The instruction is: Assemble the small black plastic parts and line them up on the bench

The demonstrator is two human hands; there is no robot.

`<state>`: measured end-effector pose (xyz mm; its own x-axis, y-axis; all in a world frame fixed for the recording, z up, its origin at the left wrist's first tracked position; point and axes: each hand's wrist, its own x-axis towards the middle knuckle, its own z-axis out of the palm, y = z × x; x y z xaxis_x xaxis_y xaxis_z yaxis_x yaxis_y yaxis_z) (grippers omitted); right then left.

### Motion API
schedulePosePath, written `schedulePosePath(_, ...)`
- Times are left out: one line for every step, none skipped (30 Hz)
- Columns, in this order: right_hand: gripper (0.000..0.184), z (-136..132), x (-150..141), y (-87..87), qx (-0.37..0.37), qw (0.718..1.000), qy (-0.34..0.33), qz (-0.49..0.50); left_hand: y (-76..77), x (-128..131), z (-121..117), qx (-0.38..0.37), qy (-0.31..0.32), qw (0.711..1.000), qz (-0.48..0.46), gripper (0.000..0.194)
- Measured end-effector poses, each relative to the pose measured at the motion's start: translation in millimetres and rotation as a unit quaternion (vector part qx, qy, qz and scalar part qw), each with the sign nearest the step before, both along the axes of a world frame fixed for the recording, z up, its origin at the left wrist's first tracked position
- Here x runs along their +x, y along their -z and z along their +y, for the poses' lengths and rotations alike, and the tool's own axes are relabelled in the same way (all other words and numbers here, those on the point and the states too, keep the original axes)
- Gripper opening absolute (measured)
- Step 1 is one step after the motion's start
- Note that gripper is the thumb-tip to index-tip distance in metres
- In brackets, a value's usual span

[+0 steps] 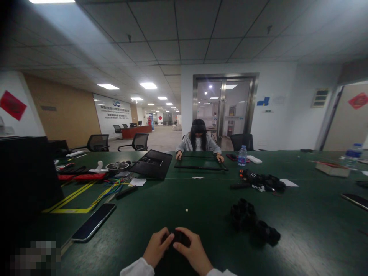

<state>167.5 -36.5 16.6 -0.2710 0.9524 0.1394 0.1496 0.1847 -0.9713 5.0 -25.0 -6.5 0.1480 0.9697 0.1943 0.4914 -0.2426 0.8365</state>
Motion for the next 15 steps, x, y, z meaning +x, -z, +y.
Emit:
schedulePosePath(0.047, -1, 0, -0.1, -0.002, 1.0, 0.001, 0.0, -0.6, 0, 0, 0.012, -0.006, 1.0, 0.018, 0.037)
schedulePosePath(0.046, -1, -1, -0.2, -0.005, 1.0, 0.001, 0.003, -1.5, 1, -1, 0.02, -0.01, 0.999, 0.028, 0.038)
schedulePosePath(0.045, -1, -2, -0.5, -0.009, 1.0, 0.0, 0.01, -2.8, 1, -1, 0.023, -0.01, 0.999, 0.028, 0.039)
schedulePosePath(0.044, -1, -2, -0.9, -0.014, 1.0, -0.001, 0.019, -4.3, 2, -2, 0.022, -0.006, 1.0, 0.018, 0.039)
schedulePosePath(0.043, -1, -3, -1.3, -0.021, 0.999, -0.001, 0.029, -6.1, 2, -4, 0.022, 0.0, 1.0, -0.001, 0.039)
schedulePosePath(0.042, 0, -3, -1.5, -0.029, 0.999, 0.003, 0.039, -8.1, 2, -5, 0.025, 0.01, 0.999, -0.024, 0.037)
schedulePosePath(0.042, 2, -4, -1.4, -0.038, 0.998, 0.01, 0.048, -10.1, 2, -7, 0.035, 0.021, 0.998, -0.049, 0.035)
schedulePosePath(0.042, 3, -4, -1.0, -0.048, 0.997, 0.02, 0.057, -12.2, 2, -8, 0.053, 0.035, 0.996, -0.07, 0.034)
schedulePosePath(0.043, 5, -4, -0.2, -0.057, 0.996, 0.032, 0.066, -14.1, 1, -10, 0.074, 0.054, 0.992, -0.084, 0.037)
schedulePosePath(0.044, 6, -3, 0.9, -0.066, 0.994, 0.042, 0.076, -15.7, 0, -11, 0.097, 0.073, 0.988, -0.091, 0.039)
schedulePosePath(0.045, 8, -3, 2.2, -0.074, 0.992, 0.048, 0.088, -16.9, -1, -11, 0.116, 0.092, 0.985, -0.093, 0.04)
schedulePosePath(0.045, 9, -2, 3.5, -0.081, 0.99, 0.052, 0.1, -17.5, -1, -11, 0.131, 0.106, 0.981, -0.092, 0.039)
schedulePosePath(0.045, 10, -2, 4.6, -0.085, 0.989, 0.053, 0.112, -17.6, -2, -11, 0.141, 0.114, 0.979, -0.09, 0.037)
schedulePosePath(0.044, 10, -2, 5.4, -0.089, 0.988, 0.052, 0.119, -17.3, -3, -10, 0.143, 0.117, 0.979, -0.089, 0.035)
schedulePosePath(0.044, 10, -2, 5.8, -0.091, 0.987, 0.049, 0.123, -16.4, -3, -9, 0.142, 0.116, 0.979, -0.089, 0.033)
